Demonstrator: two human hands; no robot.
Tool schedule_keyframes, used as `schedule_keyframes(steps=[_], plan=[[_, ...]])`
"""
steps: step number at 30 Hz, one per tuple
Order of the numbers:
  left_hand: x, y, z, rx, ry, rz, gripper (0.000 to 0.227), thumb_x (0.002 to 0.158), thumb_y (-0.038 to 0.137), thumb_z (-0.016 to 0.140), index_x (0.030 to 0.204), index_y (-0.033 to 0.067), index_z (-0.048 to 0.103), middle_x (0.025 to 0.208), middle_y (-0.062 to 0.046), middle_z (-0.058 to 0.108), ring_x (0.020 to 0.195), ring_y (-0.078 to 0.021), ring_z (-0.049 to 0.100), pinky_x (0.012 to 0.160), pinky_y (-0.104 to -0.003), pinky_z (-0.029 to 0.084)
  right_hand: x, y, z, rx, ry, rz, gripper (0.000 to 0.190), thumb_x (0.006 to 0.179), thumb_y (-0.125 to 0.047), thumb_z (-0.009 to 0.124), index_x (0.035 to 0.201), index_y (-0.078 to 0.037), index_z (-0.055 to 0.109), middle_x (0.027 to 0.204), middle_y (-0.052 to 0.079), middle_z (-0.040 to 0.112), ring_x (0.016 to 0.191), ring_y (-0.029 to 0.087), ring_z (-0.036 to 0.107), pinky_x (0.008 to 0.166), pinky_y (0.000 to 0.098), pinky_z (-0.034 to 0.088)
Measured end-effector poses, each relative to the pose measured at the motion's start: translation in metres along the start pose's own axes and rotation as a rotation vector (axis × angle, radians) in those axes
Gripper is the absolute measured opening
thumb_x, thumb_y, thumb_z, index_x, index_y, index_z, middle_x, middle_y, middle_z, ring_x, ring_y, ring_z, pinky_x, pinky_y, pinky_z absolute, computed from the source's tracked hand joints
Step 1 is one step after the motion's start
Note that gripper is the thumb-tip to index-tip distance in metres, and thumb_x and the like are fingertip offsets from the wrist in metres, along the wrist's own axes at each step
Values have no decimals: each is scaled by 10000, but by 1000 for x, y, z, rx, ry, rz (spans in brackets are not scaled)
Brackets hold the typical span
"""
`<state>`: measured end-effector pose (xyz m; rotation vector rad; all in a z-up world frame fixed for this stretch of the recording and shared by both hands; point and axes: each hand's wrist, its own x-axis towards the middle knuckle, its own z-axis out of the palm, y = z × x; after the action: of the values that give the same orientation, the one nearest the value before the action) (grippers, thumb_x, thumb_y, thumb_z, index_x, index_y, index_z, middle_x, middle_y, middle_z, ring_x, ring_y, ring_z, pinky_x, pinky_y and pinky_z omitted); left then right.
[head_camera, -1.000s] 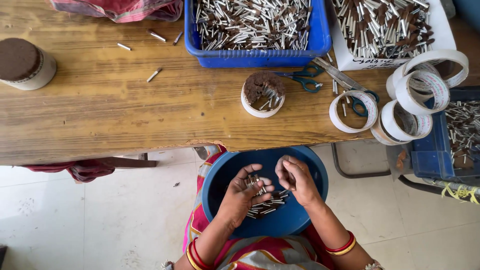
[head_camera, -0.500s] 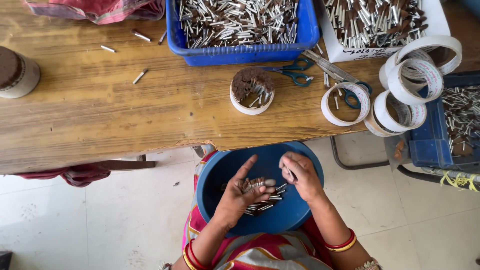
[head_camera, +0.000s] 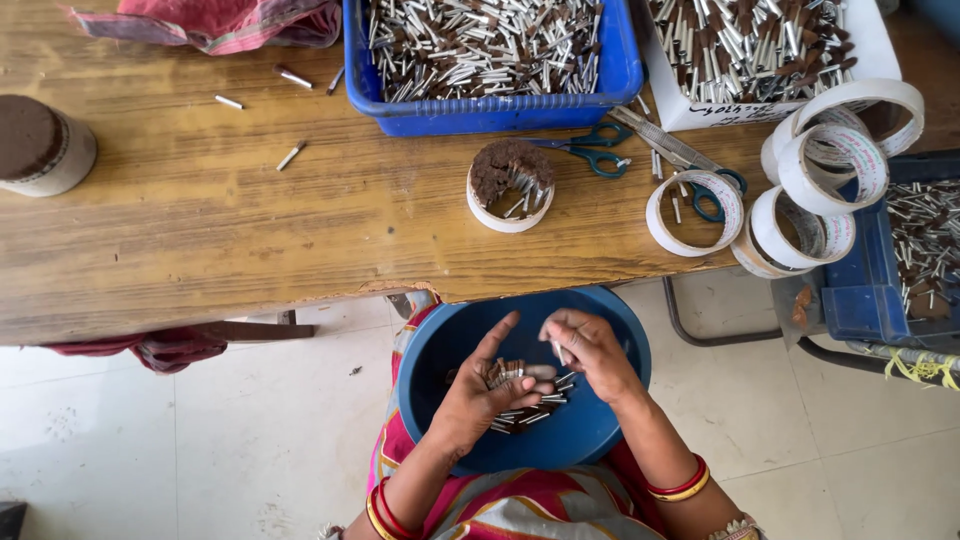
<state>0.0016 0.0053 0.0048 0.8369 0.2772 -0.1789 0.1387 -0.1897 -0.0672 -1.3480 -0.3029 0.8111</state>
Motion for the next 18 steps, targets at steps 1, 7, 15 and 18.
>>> schedule_keyframes(steps=[1,7,15,18], plan=[[-3,-3,1,-4,8,4,866,947,-4,633,1653,162,161,1151,-193,736,1025,-244,738,881,-333,617,-2,-16,13,-1,-8,5,234,1119,-177,695,1030,32,751,731,-3,559,621,41,439,533,196,330],[-3,5,4,4,-4,-52,880,941,10,643,1646,196,149,1150,-197,732,1000,-225,737,885,-337,621,4,-26,20,-64,-189,-148,158,1016,-132,703,1017,18,753,862,28,686,779,55,638,685,220,526],[-3,7,6,45,-15,-96,889,947,25,627,1649,207,113,1153,-198,736,951,-228,756,832,-310,632,5,-24,18,-48,-43,2,252,1005,-254,714,964,-8,745,689,-31,565,594,20,452,519,180,350],[-5,6,10,57,-48,-94,895,938,16,629,1614,231,82,1165,-111,685,938,-235,743,830,-325,636,3,-48,41,-203,-262,6,223,993,-248,664,1016,-39,741,772,-59,641,708,7,562,628,181,468]])
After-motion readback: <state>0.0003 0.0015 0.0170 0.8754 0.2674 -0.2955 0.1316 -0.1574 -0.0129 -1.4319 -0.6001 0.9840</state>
